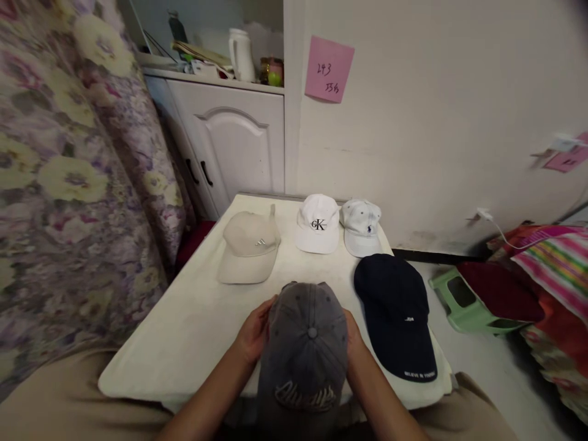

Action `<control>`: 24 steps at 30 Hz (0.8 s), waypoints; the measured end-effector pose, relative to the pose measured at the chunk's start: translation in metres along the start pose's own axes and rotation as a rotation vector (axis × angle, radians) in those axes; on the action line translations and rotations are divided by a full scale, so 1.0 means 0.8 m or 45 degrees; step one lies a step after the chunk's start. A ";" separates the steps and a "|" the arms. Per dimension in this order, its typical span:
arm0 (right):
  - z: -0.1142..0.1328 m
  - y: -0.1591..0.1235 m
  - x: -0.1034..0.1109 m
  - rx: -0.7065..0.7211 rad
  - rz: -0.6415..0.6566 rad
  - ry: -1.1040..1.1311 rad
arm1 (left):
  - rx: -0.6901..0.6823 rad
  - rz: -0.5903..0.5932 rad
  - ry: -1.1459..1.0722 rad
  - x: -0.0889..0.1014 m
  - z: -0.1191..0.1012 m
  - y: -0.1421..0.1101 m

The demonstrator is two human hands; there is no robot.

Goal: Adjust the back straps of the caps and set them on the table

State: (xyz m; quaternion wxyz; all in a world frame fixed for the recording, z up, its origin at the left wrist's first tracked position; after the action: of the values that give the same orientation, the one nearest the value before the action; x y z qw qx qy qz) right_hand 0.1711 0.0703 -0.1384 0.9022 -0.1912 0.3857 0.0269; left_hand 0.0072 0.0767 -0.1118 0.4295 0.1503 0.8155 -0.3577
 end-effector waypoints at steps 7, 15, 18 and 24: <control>0.026 0.009 -0.007 0.092 -0.051 0.011 | -0.022 0.060 0.072 -0.016 -0.004 0.013; 0.045 0.013 0.011 0.042 0.003 0.084 | -0.128 0.065 0.102 -0.029 -0.036 0.061; 0.038 0.005 0.025 0.019 0.002 0.131 | -0.141 0.050 0.114 -0.018 -0.034 0.052; 0.028 0.007 0.030 0.019 0.021 0.150 | -0.165 0.027 0.157 -0.004 -0.027 0.033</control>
State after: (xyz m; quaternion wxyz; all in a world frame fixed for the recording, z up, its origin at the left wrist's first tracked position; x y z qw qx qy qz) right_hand 0.2023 0.0812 -0.1425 0.8791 -0.1825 0.4398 0.0203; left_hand 0.0110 0.1110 -0.1132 0.3911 0.1525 0.8601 -0.2897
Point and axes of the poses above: each hand's wrist, its own y-axis towards the middle knuckle, its own x-axis out of the back of the hand, z = x × y, the point moved 5 cm from there along y, towards the middle knuckle, and after that the axes turned 5 degrees about -z, right-handed, at the moved point
